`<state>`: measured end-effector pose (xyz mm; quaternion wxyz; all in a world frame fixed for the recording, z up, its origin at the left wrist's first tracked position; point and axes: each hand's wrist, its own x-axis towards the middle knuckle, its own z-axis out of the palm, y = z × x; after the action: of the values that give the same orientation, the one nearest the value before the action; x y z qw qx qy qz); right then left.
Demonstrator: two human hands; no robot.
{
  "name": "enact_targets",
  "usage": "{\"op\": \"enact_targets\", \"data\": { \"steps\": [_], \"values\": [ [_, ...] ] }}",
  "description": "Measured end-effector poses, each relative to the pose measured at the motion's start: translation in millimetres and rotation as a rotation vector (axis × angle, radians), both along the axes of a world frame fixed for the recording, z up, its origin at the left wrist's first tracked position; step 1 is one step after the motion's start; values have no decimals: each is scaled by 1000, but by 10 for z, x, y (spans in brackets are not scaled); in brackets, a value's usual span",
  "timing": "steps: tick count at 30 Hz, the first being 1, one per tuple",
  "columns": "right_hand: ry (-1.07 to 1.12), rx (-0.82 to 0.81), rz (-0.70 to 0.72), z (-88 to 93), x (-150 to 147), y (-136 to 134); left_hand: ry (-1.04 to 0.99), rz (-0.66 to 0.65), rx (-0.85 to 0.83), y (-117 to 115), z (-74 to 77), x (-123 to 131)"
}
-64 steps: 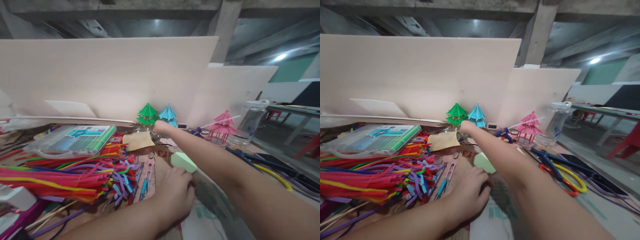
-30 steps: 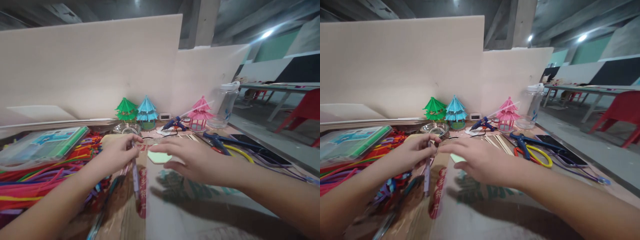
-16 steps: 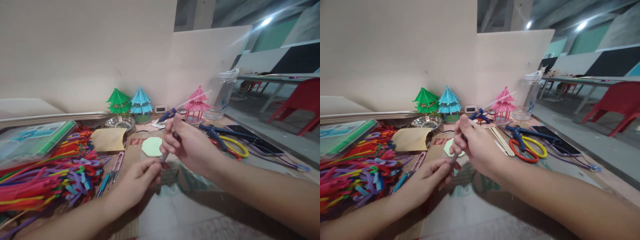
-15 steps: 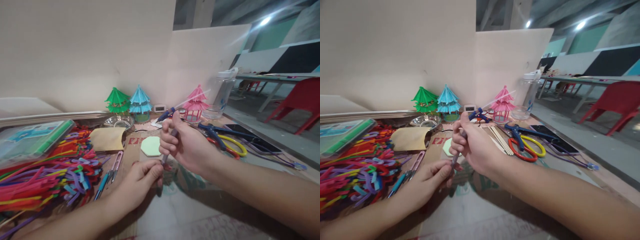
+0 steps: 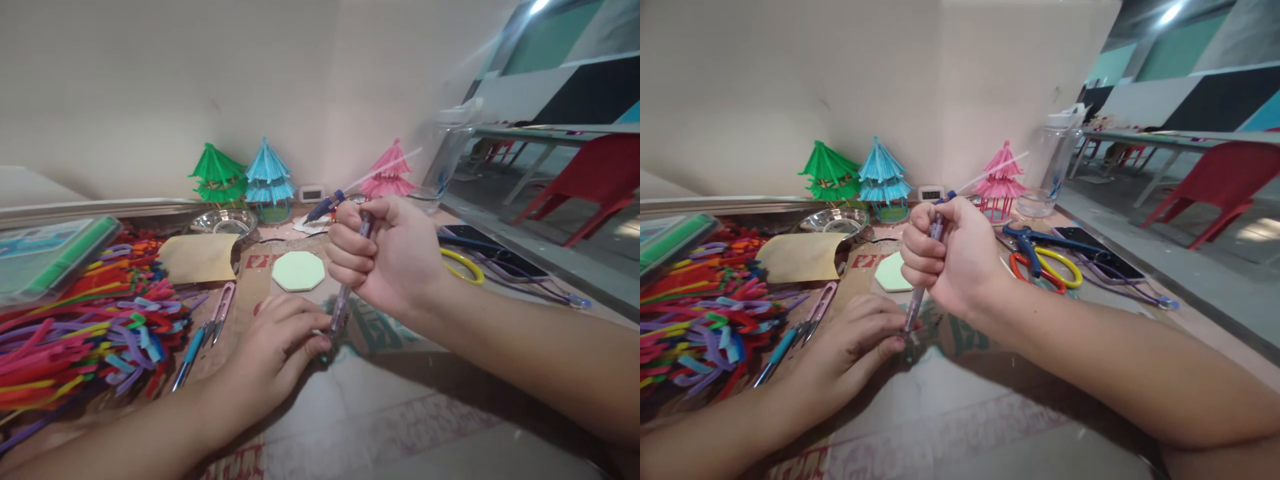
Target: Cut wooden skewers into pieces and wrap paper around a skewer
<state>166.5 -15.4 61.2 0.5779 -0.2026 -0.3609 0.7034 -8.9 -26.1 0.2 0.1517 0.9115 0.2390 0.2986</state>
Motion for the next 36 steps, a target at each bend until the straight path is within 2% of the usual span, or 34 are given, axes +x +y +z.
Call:
{"op": "enact_targets", "data": {
  "steps": [5,36],
  "values": [
    [-16,-6,-11,14,9,-3,-10,3,57,-9,-2,4],
    [-31,14,-25,-2,-10,-5,-20,9,55,-1,-3,6]
  ]
}}
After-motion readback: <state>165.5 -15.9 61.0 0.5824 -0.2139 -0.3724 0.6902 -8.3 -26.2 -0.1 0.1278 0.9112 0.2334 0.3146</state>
